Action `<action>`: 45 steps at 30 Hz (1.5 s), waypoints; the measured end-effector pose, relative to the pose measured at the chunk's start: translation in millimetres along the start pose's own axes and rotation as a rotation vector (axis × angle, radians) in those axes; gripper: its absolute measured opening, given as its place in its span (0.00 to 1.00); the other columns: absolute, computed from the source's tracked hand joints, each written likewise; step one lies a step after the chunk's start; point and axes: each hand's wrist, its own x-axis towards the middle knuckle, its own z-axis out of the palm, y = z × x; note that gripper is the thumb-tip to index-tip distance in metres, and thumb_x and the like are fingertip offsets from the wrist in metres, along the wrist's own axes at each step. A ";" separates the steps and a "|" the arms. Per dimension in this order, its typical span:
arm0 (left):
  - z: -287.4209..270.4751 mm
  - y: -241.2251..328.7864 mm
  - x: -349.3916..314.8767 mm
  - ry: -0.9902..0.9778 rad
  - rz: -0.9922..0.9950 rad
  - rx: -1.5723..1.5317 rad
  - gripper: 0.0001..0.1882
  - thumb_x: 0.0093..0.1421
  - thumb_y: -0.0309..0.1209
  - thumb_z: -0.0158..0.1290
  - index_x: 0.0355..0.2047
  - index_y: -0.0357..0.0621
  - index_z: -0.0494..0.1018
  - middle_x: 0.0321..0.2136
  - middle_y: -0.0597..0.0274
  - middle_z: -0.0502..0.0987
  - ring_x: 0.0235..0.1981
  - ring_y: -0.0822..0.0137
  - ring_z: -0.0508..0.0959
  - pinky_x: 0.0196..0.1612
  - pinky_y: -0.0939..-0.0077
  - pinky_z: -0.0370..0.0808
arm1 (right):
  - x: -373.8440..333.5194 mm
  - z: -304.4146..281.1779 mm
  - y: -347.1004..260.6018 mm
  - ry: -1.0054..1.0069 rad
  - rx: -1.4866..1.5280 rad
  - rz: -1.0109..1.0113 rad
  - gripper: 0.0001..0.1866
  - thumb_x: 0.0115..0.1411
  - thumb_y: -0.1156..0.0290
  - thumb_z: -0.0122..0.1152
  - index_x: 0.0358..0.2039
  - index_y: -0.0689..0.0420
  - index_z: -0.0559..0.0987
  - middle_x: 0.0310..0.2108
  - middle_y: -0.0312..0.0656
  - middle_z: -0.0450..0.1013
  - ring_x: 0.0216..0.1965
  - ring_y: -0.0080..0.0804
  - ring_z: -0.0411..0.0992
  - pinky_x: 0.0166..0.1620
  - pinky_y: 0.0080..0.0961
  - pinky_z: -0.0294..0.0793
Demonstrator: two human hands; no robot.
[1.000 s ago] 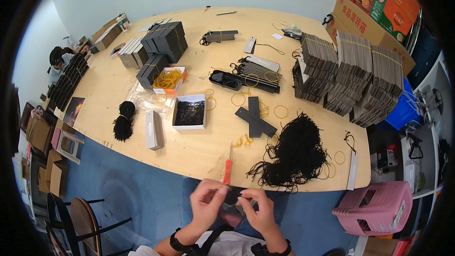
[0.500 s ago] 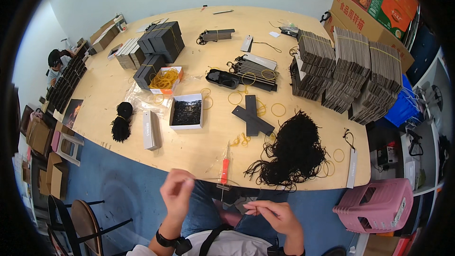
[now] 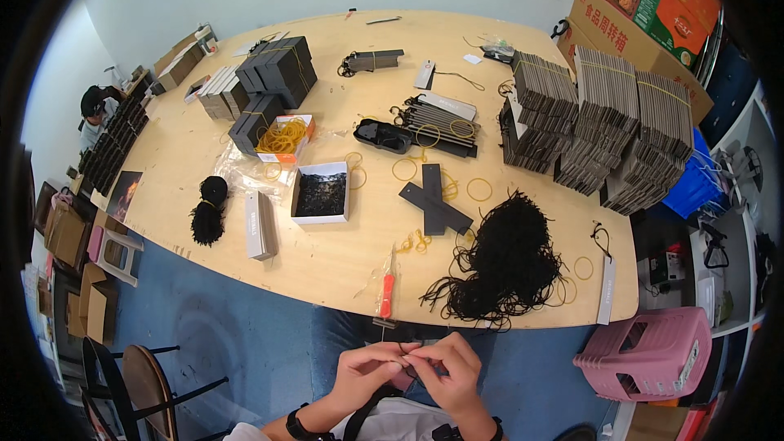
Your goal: Assembling elastic loops onto small metal parts using a red assembly stand and grouping them for packaging.
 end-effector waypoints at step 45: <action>-19.6 16.8 4.1 -0.404 -0.012 0.526 0.06 0.64 0.27 0.53 0.39 0.38 0.73 0.29 0.65 0.74 0.26 0.79 0.69 0.27 0.82 0.66 | 12.5 -29.4 12.3 -0.607 0.422 0.134 0.06 0.55 0.81 0.64 0.33 0.60 0.78 0.31 0.37 0.73 0.29 0.22 0.69 0.28 0.16 0.67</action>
